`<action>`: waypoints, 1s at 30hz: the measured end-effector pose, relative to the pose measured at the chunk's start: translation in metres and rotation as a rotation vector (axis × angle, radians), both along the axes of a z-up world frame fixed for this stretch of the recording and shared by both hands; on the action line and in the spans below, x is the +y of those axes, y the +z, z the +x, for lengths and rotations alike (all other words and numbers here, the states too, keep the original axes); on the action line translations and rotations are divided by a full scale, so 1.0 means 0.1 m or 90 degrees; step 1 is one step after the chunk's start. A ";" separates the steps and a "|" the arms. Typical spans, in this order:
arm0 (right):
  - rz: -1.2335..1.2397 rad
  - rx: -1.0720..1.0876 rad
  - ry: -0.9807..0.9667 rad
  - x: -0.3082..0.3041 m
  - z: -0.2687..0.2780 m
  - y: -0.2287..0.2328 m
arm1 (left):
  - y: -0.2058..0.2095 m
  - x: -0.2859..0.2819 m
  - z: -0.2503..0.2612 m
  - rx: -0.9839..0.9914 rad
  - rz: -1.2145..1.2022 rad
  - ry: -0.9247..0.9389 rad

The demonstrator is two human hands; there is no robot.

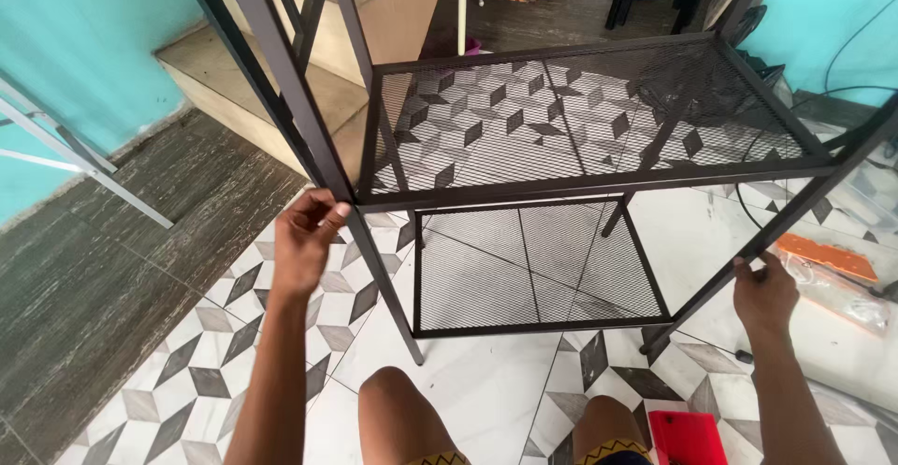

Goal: The person assembles a black metal mesh rack by attaching vertical poles to the frame using bolts and nuts. They position the frame, insert bolts through pre-drilled holes, and tighten the nuts by hand to secure the components.

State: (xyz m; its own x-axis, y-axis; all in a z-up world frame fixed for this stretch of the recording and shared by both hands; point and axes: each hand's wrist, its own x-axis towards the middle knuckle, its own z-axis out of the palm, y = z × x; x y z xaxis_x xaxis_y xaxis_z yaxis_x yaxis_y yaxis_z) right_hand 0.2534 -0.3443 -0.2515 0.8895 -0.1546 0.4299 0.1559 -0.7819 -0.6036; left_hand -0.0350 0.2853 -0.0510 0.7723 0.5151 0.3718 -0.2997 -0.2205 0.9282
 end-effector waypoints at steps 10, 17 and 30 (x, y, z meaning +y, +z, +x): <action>0.355 0.065 0.128 0.73 -1.24 0.68 | 0.02 -1.35 -0.46 -0.044 -0.038 -0.013; 0.482 0.145 0.473 1.35 -2.33 1.53 | 0.08 -2.21 -0.68 -0.005 -0.090 -0.080; 0.671 0.148 0.684 1.68 -3.21 1.55 | -0.28 -2.77 -1.06 -0.105 -0.188 -0.039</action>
State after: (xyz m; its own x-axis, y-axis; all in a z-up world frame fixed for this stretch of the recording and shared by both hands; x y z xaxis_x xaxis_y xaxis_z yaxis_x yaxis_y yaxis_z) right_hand -0.0674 -0.1764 -0.0967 0.8073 0.4525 0.3788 0.1776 0.4258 -0.8872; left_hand -0.1406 0.0081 -0.0795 0.7469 0.5735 0.3364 -0.4555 0.0728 0.8872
